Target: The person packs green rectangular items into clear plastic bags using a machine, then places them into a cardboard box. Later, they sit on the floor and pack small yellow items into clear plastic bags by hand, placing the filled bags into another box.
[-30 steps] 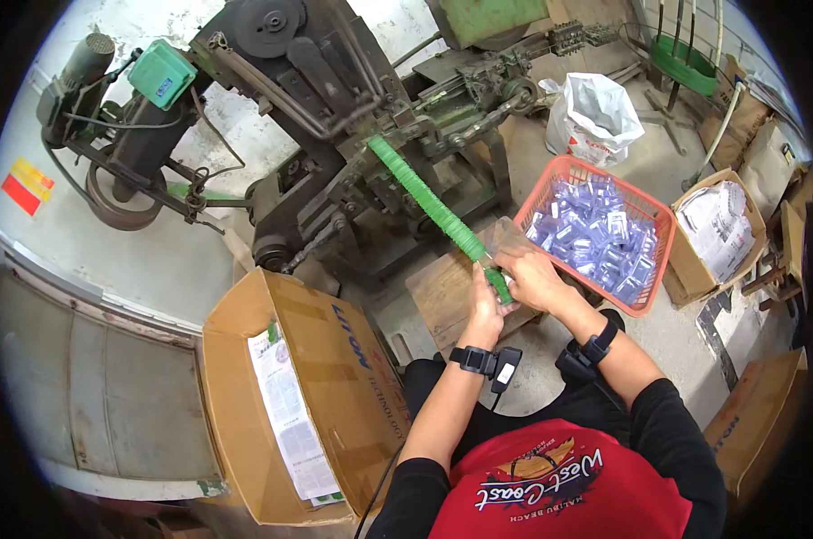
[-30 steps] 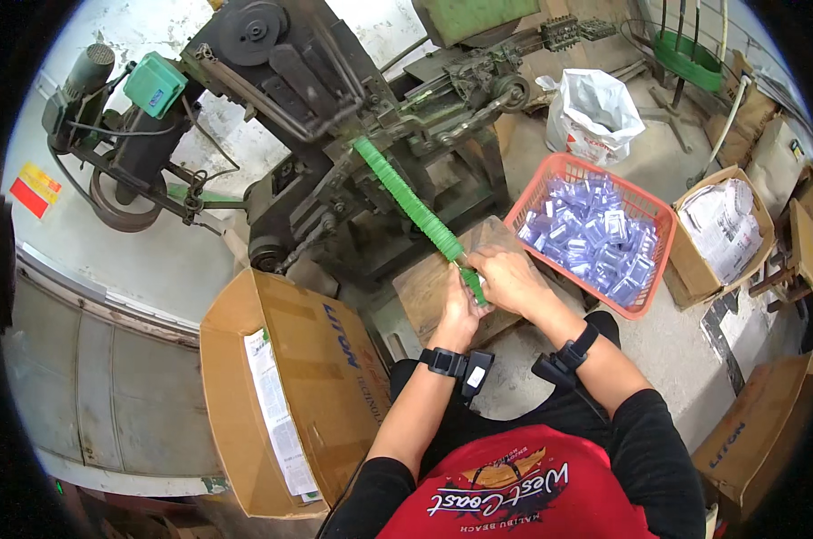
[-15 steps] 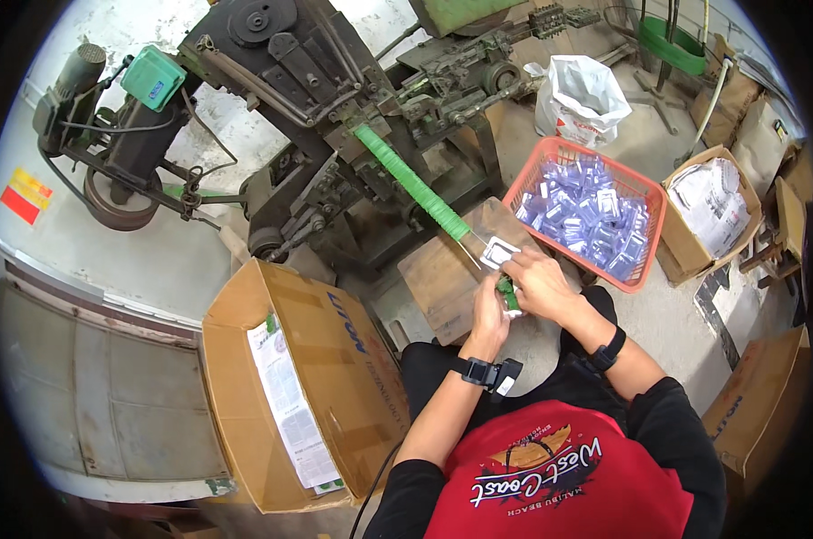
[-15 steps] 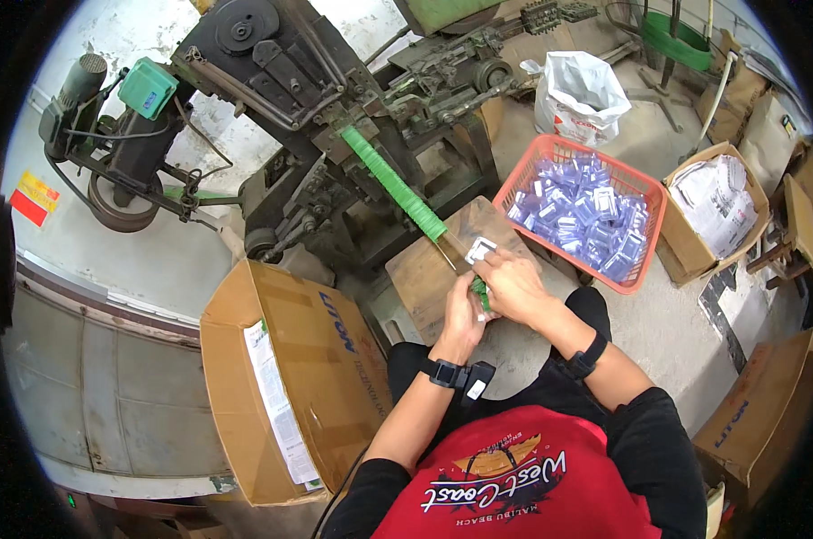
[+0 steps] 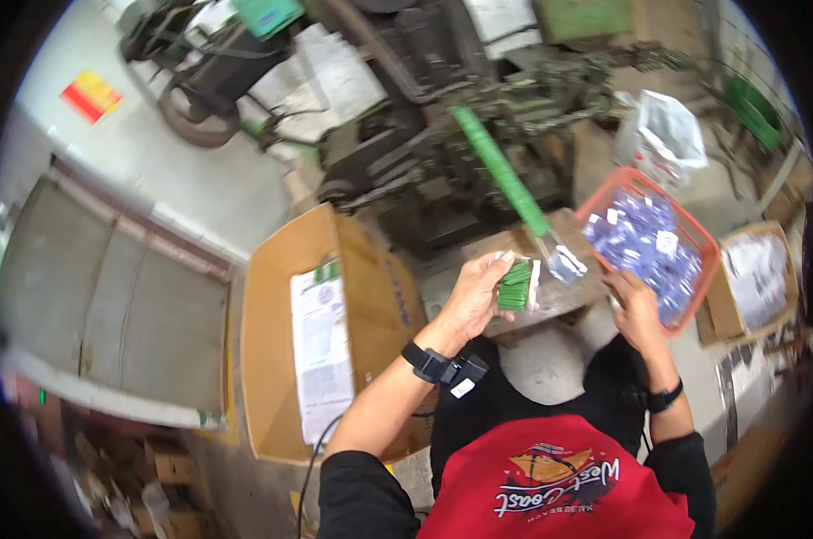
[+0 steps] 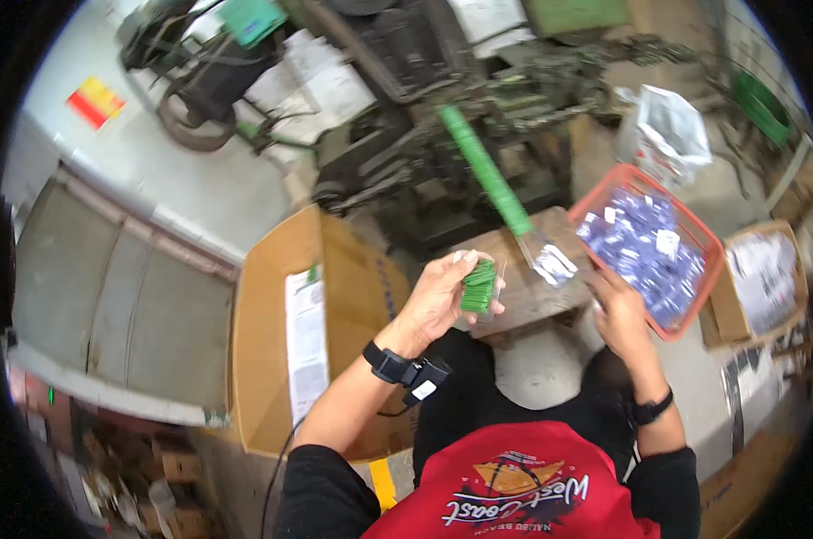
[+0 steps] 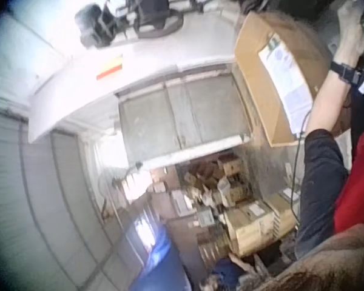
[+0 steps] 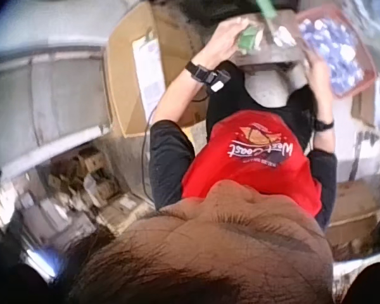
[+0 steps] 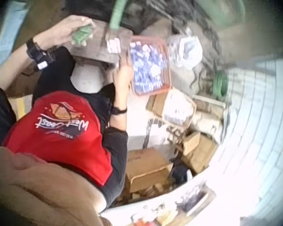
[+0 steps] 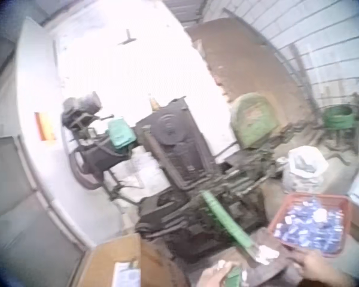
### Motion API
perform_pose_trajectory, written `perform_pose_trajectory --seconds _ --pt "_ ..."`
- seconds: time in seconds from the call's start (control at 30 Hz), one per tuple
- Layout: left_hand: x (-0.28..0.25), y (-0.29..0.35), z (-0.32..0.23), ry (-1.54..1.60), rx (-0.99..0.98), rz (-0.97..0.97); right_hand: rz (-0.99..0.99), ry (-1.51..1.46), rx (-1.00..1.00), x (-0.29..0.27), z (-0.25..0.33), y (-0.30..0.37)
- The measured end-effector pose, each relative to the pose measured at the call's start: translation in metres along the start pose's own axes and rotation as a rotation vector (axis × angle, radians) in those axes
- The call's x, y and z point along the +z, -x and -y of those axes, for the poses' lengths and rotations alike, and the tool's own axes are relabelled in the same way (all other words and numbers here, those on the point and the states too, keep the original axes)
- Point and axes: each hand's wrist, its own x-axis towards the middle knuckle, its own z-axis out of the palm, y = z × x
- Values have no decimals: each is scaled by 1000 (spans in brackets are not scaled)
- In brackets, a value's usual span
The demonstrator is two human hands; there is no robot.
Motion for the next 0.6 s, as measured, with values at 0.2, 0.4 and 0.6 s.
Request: perform_pose_trajectory --seconds 0.2,0.4,0.6 --pt "-112 90 -94 -184 267 -450 283 122 -22 27 -18 34" --pt "-292 148 -86 -151 474 -857 480 269 28 52 -47 58" --pt "-433 125 -6 58 375 -1207 741 400 51 80 -50 73"
